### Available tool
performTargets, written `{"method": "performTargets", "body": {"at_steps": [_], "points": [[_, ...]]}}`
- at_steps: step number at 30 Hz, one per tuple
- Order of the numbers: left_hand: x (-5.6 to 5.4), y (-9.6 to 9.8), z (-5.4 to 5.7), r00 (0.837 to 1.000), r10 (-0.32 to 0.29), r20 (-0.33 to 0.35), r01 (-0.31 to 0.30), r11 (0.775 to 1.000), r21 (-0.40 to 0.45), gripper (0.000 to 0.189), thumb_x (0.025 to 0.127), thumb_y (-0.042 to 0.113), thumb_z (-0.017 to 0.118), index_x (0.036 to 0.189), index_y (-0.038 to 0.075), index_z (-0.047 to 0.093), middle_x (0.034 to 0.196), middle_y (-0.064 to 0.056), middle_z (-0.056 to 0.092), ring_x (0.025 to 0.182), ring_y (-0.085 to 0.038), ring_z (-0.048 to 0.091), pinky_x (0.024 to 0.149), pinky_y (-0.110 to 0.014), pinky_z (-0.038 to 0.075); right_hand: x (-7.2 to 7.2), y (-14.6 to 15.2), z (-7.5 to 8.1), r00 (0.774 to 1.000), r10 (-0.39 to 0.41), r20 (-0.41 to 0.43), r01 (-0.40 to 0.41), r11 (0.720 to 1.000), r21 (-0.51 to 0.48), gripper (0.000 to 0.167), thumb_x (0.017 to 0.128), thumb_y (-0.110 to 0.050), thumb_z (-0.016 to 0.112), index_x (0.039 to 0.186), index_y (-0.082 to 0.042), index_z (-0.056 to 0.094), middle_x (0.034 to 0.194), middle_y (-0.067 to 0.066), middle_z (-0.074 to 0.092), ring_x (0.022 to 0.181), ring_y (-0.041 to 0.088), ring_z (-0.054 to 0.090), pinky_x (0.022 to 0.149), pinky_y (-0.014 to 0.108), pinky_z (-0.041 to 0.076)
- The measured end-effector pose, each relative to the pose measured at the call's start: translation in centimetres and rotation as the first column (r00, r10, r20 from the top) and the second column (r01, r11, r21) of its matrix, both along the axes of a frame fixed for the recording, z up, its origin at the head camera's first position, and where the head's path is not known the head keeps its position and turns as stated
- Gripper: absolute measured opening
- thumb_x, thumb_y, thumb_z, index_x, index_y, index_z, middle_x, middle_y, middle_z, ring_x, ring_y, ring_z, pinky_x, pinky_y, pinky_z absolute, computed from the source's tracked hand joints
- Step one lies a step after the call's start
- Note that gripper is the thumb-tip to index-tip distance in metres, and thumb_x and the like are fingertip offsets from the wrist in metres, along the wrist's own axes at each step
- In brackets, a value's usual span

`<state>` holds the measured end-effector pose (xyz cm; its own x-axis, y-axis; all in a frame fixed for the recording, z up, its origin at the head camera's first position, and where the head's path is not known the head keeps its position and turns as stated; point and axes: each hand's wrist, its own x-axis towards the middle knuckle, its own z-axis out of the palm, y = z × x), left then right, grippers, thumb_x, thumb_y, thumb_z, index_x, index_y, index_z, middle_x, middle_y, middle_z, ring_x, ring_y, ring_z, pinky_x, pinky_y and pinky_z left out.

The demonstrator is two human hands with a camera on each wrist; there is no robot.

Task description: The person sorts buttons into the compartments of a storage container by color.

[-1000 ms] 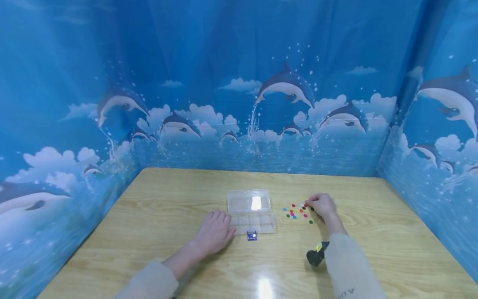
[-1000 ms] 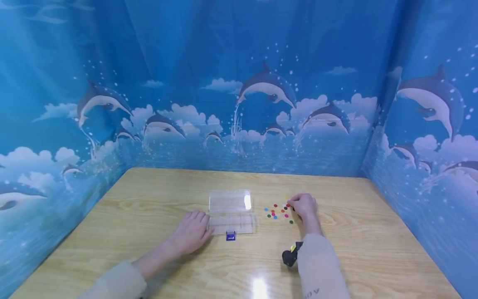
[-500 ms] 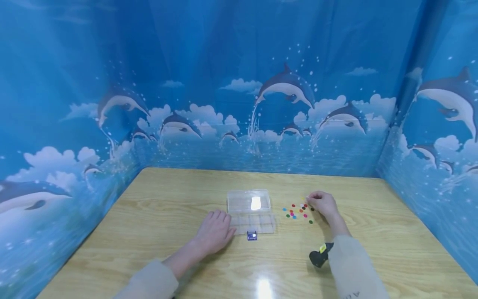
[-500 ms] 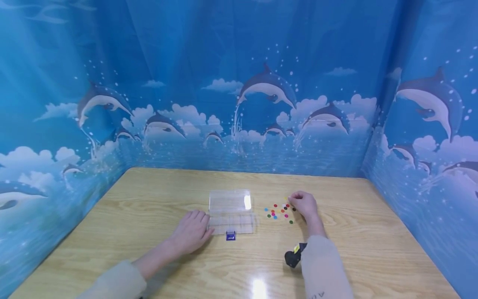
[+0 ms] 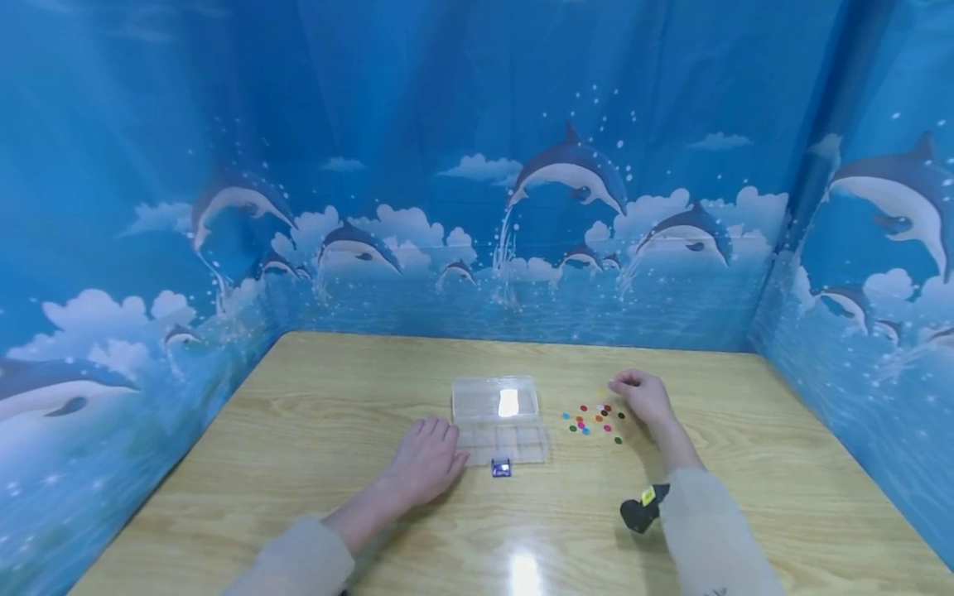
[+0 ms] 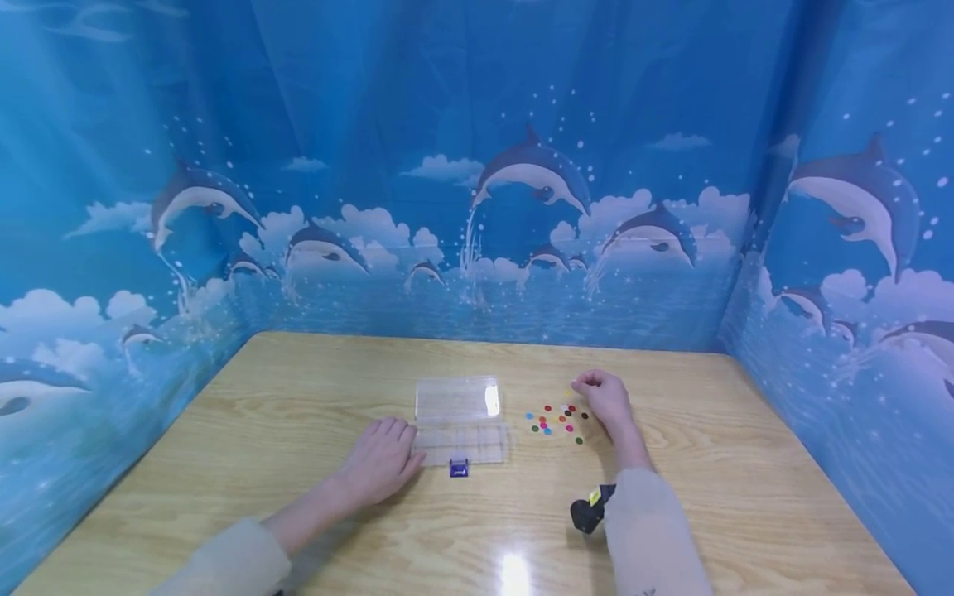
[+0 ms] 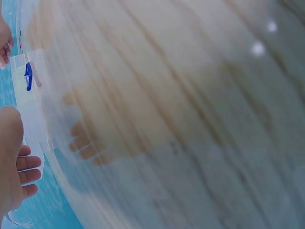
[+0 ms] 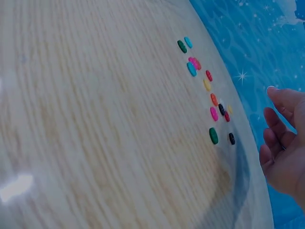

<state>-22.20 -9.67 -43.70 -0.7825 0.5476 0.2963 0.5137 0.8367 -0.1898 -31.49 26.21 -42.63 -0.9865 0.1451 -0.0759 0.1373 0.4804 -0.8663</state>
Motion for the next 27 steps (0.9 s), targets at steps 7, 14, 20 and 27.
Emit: {"method": "performTargets", "body": {"at_steps": [7,14,20,27], "points": [[0.1,0.0,-0.1,1.0,0.014,0.026,-0.015,1.0,0.023,0.039,0.093,0.039,0.048,0.102,0.002,0.056,0.093,-0.009,0.054,0.091,-0.024,0.051,0.084,-0.038,0.044,0.3,-1.1,1.4,0.996,0.081,-0.029,-0.082,0.996,-0.02,0.027,0.093,-0.025,0.055,0.108,-0.002,0.054,0.112,0.014,0.05,0.105,0.03,0.044,0.089,0.043,0.038],[-0.1,0.0,-0.1,0.999,0.028,0.037,-0.029,0.999,0.035,0.04,0.093,0.04,0.047,0.104,0.002,0.055,0.095,-0.01,0.055,0.094,-0.025,0.051,0.087,-0.041,0.042,0.4,-2.5,2.7,0.988,0.133,-0.08,-0.134,0.991,-0.012,0.03,0.093,-0.024,0.056,0.109,0.001,0.054,0.113,0.016,0.051,0.107,0.032,0.046,0.094,0.048,0.037],[-0.1,0.0,0.1,0.999,0.033,0.042,-0.035,0.998,0.054,0.038,0.093,0.039,0.049,0.103,0.003,0.055,0.092,-0.01,0.053,0.091,-0.026,0.05,0.084,-0.042,0.041,0.9,-4.0,3.5,0.974,0.193,-0.121,-0.193,0.981,0.008,0.028,0.092,-0.022,0.057,0.106,0.002,0.055,0.11,0.017,0.054,0.105,0.032,0.048,0.093,0.05,0.039],[0.2,0.0,0.1,0.997,0.038,0.064,-0.042,0.997,0.07,0.038,0.093,0.039,0.05,0.103,0.003,0.054,0.091,-0.011,0.051,0.09,-0.027,0.049,0.083,-0.043,0.04,1.4,-5.8,3.5,0.962,0.241,-0.129,-0.244,0.97,-0.011,0.022,0.09,-0.019,0.06,0.098,0.0,0.058,0.104,0.013,0.058,0.096,0.029,0.051,0.086,0.047,0.042]]}}
